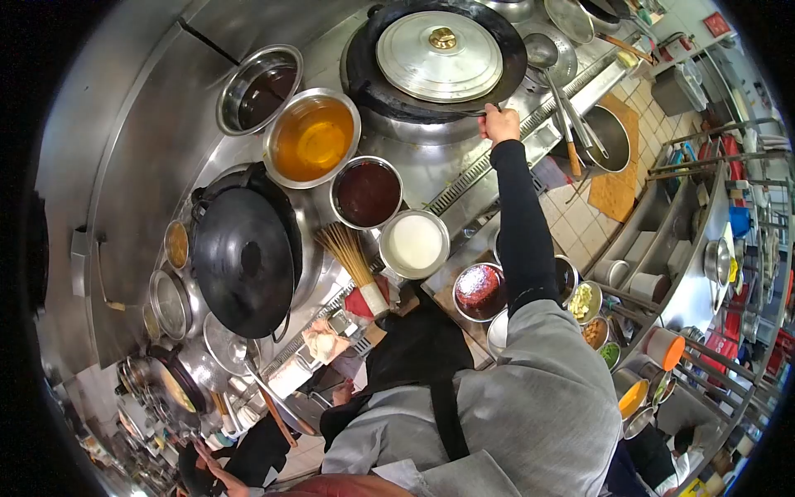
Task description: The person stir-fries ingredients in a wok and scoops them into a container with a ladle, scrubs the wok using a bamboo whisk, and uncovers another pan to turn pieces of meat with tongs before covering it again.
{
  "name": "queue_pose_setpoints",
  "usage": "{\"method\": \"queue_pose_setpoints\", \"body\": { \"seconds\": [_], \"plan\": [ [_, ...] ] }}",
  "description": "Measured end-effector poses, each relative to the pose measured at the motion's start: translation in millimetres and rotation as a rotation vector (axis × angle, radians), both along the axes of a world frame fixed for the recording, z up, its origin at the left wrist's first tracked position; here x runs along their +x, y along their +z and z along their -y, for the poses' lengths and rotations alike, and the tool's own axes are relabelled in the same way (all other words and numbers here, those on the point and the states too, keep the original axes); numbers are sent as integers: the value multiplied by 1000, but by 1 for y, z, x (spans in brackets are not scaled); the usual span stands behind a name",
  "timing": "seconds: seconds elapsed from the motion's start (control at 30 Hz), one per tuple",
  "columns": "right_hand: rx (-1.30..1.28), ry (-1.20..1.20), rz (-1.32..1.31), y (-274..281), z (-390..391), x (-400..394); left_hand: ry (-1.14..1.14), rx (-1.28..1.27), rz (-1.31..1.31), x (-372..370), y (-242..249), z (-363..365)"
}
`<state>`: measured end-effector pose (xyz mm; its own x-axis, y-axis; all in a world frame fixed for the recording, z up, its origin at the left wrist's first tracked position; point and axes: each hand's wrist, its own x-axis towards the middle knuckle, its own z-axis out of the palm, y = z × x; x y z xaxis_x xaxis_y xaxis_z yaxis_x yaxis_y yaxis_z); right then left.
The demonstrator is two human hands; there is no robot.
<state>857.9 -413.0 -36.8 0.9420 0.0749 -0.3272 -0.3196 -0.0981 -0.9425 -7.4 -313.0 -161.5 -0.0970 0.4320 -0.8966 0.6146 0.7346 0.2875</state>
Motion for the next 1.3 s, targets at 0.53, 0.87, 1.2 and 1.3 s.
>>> {"method": "queue_pose_setpoints", "body": {
  "seconds": [0.53,0.87,1.2,1.3],
  "plan": [
    [83,59,-87,-19,18,34,-941,321,54,-104,-62,66],
    [78,1038,-333,46,-1,-254,-204,251,-22,-65,15,74],
    [-218,1009,-954,-140,-8,-589,-881,783,89,-129,-144,57],
    [-28,767,-919,-189,-33,-630,-464,375,249,-97,-105,25]
  ]
}}
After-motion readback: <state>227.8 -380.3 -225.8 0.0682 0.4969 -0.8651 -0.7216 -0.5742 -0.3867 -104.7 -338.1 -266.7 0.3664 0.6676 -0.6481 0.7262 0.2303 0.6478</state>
